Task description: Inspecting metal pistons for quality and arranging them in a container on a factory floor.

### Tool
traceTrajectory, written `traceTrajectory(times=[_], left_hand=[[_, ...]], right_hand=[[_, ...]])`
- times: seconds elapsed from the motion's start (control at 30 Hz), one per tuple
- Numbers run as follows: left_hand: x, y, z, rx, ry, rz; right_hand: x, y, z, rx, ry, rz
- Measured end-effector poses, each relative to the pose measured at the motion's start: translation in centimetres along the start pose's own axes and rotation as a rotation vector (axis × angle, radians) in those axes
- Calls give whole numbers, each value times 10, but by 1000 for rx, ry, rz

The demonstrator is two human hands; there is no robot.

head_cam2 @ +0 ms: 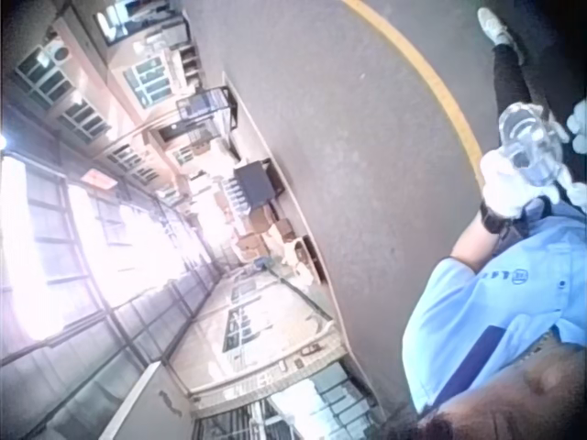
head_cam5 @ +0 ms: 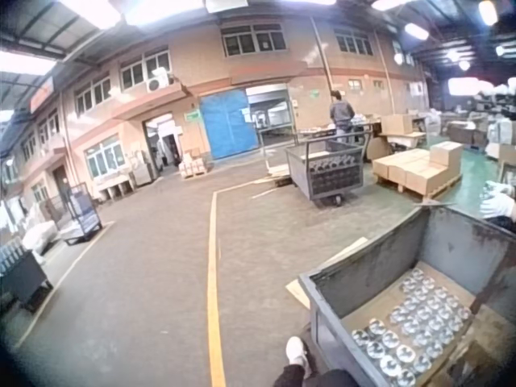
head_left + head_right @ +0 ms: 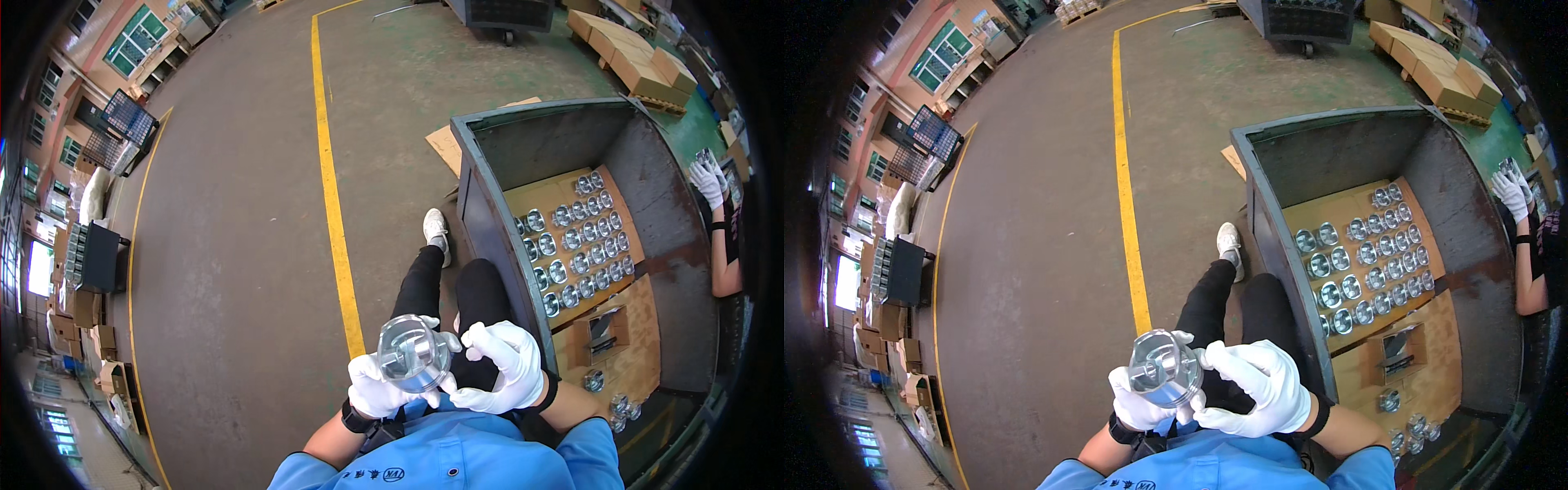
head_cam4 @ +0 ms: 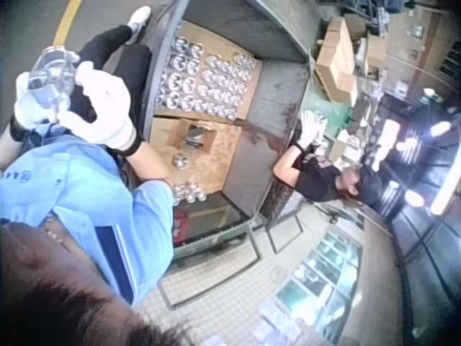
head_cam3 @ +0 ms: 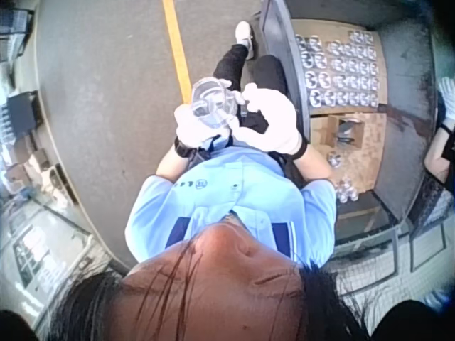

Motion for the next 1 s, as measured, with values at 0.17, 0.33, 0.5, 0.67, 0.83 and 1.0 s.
traceTrajectory(times=[0.17, 0.33, 0.5, 0.67, 0.83, 1.0], left_hand=[[-11, 5, -7, 62, -274, -172], [0, 4, -8, 118, -183, 166], [1, 3, -11, 163, -286, -60], [18, 0, -6, 263, -659, -267], [-10, -9, 3, -32, -575, -172], [9, -59, 26, -236, -365, -239]], right_hand=[[3, 2, -1, 20, 31, 42], [6, 3, -6, -3, 50, 62], [11, -8, 0, -59, 73, 210], [18, -8, 5, -12, 281, 235], [-2, 16, 22, -71, 356, 121], [-91, 39, -6, 252, 250, 172]])
Point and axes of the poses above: each hand's wrist, its own y-axis away from the middle knuckle, its own x-axis out of the palm, z = x × y, the point moved 6 cm from there along -y, towards the middle knuckle, and after that the axes turned 11 degrees about -x, right-handed, at the moved point
